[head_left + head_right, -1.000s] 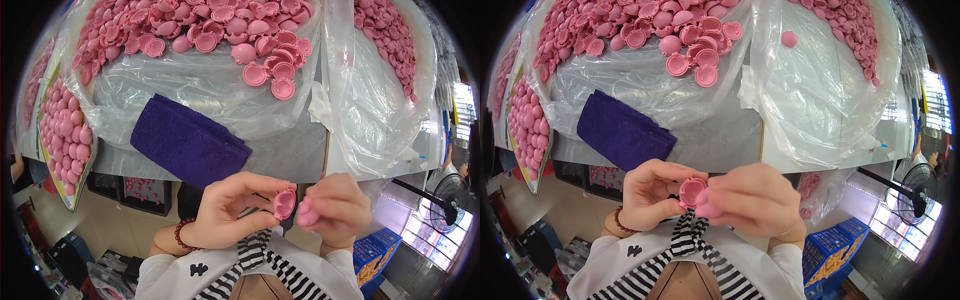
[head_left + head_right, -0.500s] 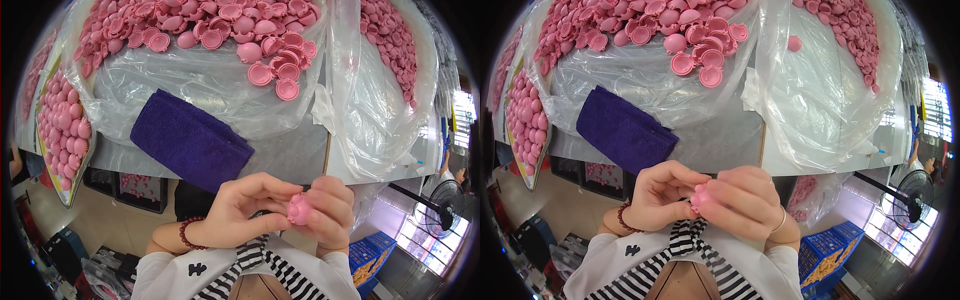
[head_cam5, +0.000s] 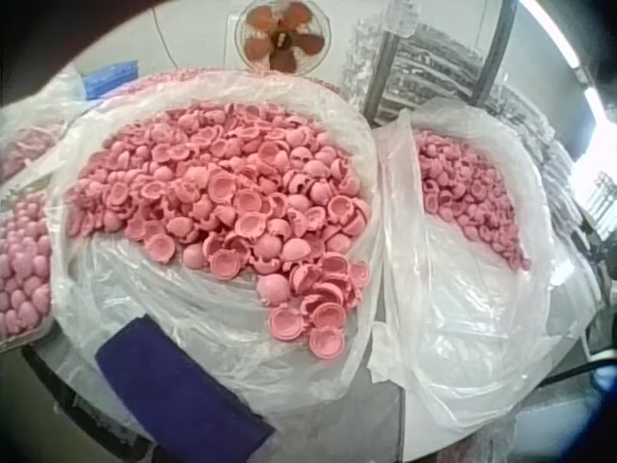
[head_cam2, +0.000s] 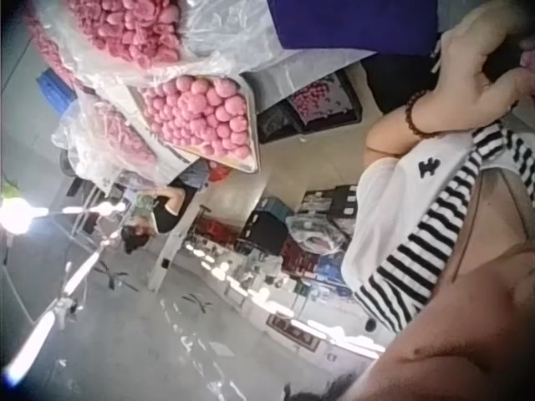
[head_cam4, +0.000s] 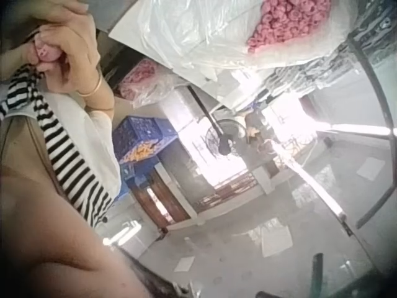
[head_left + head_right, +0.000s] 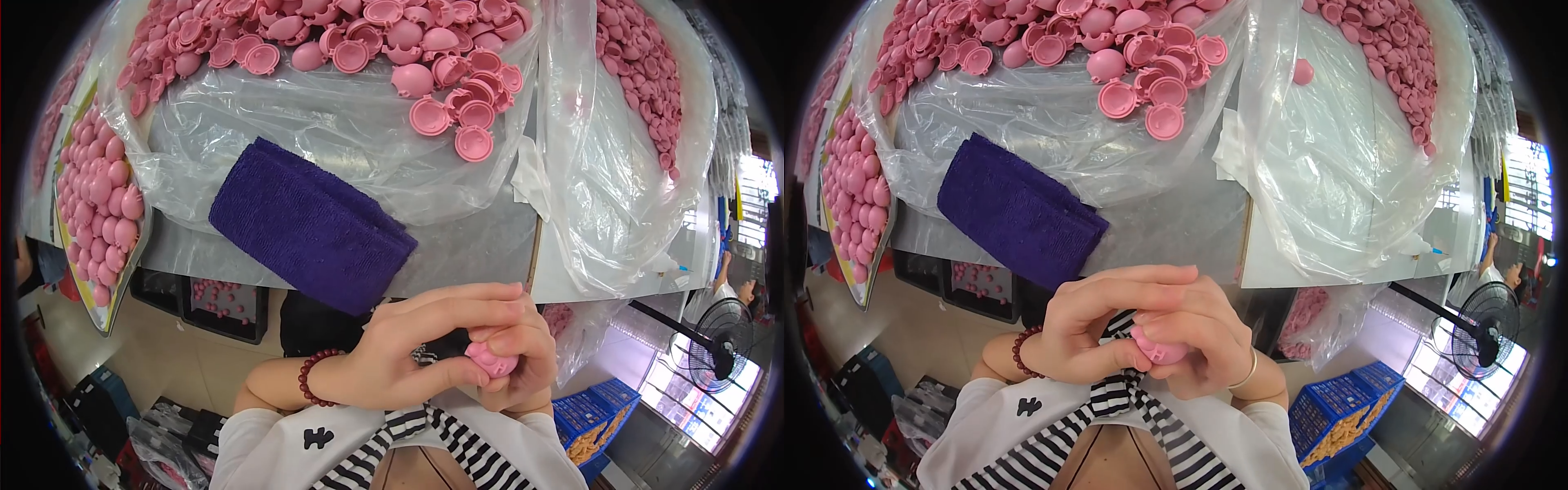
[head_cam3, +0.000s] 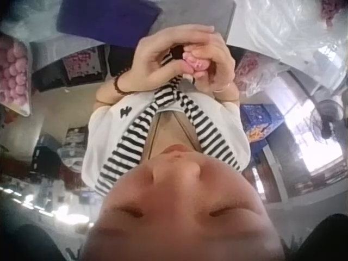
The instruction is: Applying glue to pink plastic semi-spheres and joining them together to form spheres.
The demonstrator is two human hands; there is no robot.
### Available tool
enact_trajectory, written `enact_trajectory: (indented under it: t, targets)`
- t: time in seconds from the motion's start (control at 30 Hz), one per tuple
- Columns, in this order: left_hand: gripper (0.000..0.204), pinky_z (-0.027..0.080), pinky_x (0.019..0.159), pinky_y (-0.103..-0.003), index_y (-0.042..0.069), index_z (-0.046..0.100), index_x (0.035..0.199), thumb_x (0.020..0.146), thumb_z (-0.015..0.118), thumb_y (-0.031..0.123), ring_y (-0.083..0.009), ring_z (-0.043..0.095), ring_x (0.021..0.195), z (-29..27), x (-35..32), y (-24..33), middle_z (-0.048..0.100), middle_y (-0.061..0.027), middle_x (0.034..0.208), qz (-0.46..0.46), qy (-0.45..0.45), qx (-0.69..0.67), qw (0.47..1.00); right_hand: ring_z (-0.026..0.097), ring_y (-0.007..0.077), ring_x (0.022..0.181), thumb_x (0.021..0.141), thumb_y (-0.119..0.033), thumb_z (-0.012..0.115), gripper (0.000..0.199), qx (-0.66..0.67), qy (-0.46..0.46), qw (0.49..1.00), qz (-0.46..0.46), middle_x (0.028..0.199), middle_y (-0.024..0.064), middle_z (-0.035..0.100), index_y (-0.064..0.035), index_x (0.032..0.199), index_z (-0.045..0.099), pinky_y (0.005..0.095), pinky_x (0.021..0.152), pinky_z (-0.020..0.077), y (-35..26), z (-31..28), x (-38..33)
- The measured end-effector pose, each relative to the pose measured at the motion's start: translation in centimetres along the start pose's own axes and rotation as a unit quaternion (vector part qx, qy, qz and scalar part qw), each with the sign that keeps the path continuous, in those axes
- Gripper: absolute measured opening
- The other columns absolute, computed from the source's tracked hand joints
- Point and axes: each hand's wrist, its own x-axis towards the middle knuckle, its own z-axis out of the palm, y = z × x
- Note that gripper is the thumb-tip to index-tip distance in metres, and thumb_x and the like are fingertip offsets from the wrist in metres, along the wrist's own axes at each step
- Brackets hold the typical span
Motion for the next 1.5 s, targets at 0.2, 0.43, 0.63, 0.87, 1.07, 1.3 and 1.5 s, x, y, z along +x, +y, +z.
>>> enact_trajectory:
  t: [0.2,0.43,0.63,0.87,1.07,1.3,1.5]
  targets:
    - [0.044,0.045,0.083,-0.032,-0.005,0.052,0.110,0.074,0.067,0.015,-0.0292,0.055,0.103,0.1,0.0,0.2,0.052,-0.0266,0.113,0.037,0.025,0.041,0.998,0.058,0.0214,0.073,0.076,-0.011,0.064,0.020,0.011,0.014,1.000,0.003,0.086,0.0095,0.060,-0.0035,0.091,0.055,0.0318,0.066,0.0450,-0.1,0.4,-0.1]
    - [0.051,0.045,0.081,-0.033,-0.006,0.053,0.108,0.070,0.071,0.024,-0.0296,0.057,0.098,0.1,0.4,0.2,0.055,-0.0234,0.109,0.047,0.035,0.121,0.991,0.058,0.0238,0.078,0.077,-0.012,0.063,0.024,0.104,0.014,0.994,0.042,0.090,0.0133,0.059,-0.0049,0.096,0.050,0.0333,0.071,0.0437,0.4,0.1,-0.3]
    - [0.057,0.045,0.079,-0.036,-0.004,0.056,0.104,0.062,0.075,0.031,-0.0303,0.058,0.093,-0.7,0.4,-0.5,0.058,-0.0203,0.103,0.084,0.042,0.143,0.985,0.057,0.0276,0.088,0.083,-0.012,0.054,0.019,0.333,0.094,0.928,0.138,0.093,0.0204,0.058,-0.0006,0.098,0.050,0.0387,0.083,0.0416,0.3,1.0,-1.7]
    - [0.040,0.046,0.079,-0.036,0.000,0.059,0.099,0.068,0.072,0.022,-0.0307,0.059,0.092,-0.3,0.5,-0.8,0.060,-0.0188,0.099,0.084,0.039,0.131,0.987,0.057,0.0274,0.086,0.087,-0.013,0.048,0.017,0.323,0.077,0.936,0.117,0.098,0.0193,0.058,0.0001,0.094,0.056,0.0387,0.079,0.0434,0.6,0.3,-1.8]
    - [0.034,0.046,0.080,-0.037,0.001,0.059,0.099,0.072,0.069,0.019,-0.0303,0.059,0.093,-0.6,0.4,-0.7,0.060,-0.0185,0.100,0.087,0.032,0.154,0.984,0.056,0.0265,0.083,0.087,-0.012,0.049,0.015,0.277,0.072,0.951,0.113,0.098,0.0181,0.058,-0.0007,0.094,0.056,0.0380,0.076,0.0433,0.4,0.3,-1.4]
    - [0.043,0.045,0.083,-0.038,-0.002,0.057,0.105,0.070,0.069,0.020,-0.0332,0.056,0.097,0.0,1.4,0.5,0.057,-0.0191,0.104,0.091,-0.004,0.282,0.955,0.055,0.0215,0.083,0.083,-0.033,0.058,0.039,0.225,0.129,0.946,0.195,0.093,0.0159,0.056,0.0031,0.099,0.054,0.0353,0.075,0.0436,-0.3,0.5,-2.1]
    - [0.023,0.049,0.066,-0.032,0.003,0.060,0.088,0.067,0.068,0.004,-0.0238,0.061,0.071,-4.9,0.1,2.6,0.063,-0.0095,0.080,0.157,0.076,0.397,0.901,0.055,0.0223,0.083,0.087,-0.046,0.041,0.061,0.057,0.251,0.964,0.072,0.089,0.0184,0.057,0.0087,0.115,0.039,0.0314,0.074,0.0439,0.6,-3.4,-4.0]
